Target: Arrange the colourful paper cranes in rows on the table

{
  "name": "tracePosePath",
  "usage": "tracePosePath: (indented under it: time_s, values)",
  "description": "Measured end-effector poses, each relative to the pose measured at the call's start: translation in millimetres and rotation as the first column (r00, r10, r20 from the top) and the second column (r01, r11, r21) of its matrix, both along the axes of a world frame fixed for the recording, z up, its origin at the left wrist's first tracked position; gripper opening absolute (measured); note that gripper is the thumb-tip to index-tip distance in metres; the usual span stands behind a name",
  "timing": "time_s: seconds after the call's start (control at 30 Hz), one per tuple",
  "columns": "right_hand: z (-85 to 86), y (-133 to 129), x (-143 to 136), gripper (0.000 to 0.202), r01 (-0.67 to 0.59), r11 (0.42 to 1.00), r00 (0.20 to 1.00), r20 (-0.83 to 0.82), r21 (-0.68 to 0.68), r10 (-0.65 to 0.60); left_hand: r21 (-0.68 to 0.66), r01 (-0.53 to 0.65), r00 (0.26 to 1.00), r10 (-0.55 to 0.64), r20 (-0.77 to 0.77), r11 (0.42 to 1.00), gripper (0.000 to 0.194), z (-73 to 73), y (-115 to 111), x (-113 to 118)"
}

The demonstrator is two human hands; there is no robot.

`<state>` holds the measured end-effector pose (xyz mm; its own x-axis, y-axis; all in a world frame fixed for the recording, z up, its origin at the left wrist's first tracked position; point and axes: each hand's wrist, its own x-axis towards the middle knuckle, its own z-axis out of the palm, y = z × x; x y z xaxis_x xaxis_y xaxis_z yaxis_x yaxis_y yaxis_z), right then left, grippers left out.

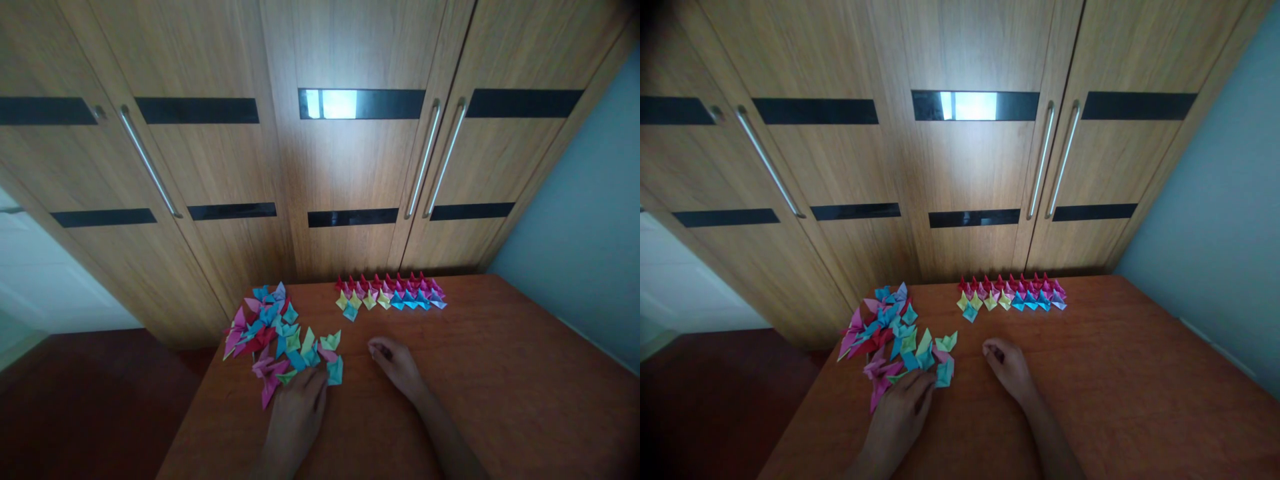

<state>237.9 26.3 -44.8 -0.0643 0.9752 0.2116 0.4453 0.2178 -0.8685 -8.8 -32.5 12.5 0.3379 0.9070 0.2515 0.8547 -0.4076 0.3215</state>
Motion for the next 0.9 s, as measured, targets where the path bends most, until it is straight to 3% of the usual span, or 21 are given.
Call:
tracePosePath:
  time_s: [0.17,0.33,0.53,0.63,0.73,0.83,0.9]
  values:
    - [3.4,-5,-5,0.033,-0.128,0.986,0.956,-0.277,-0.109,0.094,0.003,0.089,0.989,-0.089,0.120,0.996,0.024,4.8,14,21]
    - [8.3,-7,-6,0.029,-0.211,0.968,0.908,-0.395,-0.135,0.142,-0.023,0.166,0.975,-0.161,0.151,0.986,0.021,6.8,32,47]
    - [14.2,-4,6,0.028,-0.075,0.989,0.871,-0.492,-0.128,0.003,-0.078,0.321,0.903,-0.281,0.324,0.944,0.023,9.8,47,58]
    - [13.1,-2,10,0.031,-0.024,0.992,0.869,-0.493,-0.122,-0.040,-0.096,0.361,0.889,-0.311,0.335,0.928,0.023,13.4,55,61]
    - [6.4,4,15,0.040,0.119,0.985,0.889,-0.428,-0.123,-0.161,-0.097,0.349,0.912,-0.315,0.262,0.932,0.022,19.0,67,69]
    - [-4.1,11,24,0.047,0.305,0.950,0.897,-0.316,-0.066,-0.310,-0.114,0.288,0.957,-0.283,0.057,0.951,0.022,24.1,84,81]
    - [-10.4,14,28,0.047,0.364,0.931,0.898,-0.253,-0.029,-0.360,-0.127,0.245,0.964,-0.255,-0.072,0.961,0.023,25.0,97,90]
